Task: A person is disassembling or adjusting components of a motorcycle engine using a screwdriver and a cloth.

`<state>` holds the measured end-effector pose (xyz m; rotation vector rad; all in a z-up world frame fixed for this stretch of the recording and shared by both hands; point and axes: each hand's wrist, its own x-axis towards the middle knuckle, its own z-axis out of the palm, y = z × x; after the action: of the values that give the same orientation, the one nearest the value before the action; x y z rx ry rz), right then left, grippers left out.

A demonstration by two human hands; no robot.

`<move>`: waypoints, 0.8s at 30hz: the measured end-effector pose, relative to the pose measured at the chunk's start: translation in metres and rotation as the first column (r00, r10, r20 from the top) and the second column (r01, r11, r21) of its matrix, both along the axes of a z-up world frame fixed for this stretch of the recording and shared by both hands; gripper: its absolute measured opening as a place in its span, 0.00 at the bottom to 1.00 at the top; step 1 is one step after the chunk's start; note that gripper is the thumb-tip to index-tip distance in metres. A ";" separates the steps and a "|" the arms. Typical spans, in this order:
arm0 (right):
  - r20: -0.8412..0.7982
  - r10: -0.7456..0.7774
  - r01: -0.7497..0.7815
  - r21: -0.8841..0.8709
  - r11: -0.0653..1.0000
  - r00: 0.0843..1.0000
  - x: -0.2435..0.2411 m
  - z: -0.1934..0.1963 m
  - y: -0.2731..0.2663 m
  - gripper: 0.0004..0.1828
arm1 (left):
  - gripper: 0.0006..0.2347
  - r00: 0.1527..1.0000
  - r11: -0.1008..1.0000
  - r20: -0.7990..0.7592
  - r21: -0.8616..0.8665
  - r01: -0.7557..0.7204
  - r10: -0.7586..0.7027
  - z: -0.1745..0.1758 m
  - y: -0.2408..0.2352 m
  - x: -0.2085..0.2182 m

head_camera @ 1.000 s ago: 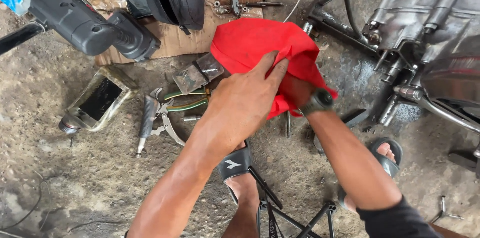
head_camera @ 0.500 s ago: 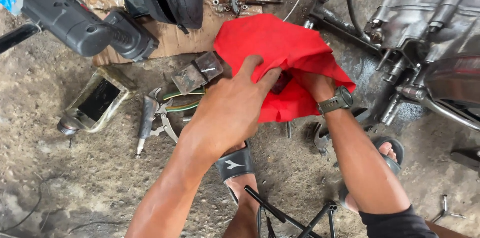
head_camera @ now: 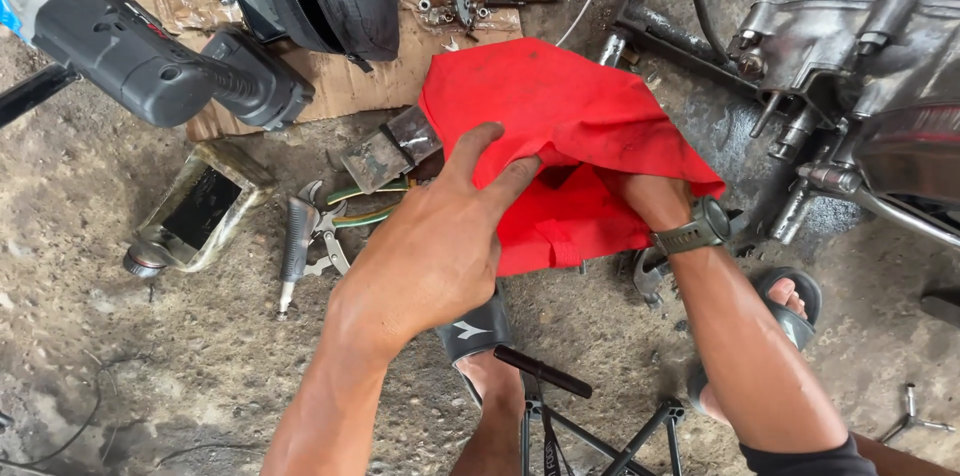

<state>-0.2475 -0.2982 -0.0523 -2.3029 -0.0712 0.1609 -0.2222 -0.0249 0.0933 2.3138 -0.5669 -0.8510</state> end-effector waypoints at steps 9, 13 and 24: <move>-0.007 0.004 -0.004 0.007 1.000 1.000 0.003 0.006 -0.010 0.21 | 0.26 0.972 0.988 0.218 -0.144 -0.055 0.086 0.008 -0.005 0.005; -0.003 0.012 -0.012 0.038 0.999 1.000 0.012 0.019 -0.004 0.21 | 0.28 0.970 0.995 0.232 -0.086 -0.056 0.075 0.010 -0.007 0.012; -0.085 0.046 -0.048 -0.018 0.999 0.995 0.008 0.027 -0.005 0.20 | 0.31 0.975 0.995 0.216 -0.094 -0.035 0.055 0.003 -0.018 0.006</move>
<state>-0.2395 -0.3032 -0.0249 -2.3120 -0.0807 0.2840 -0.2158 -0.0431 0.0961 2.3427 -0.6304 -0.5415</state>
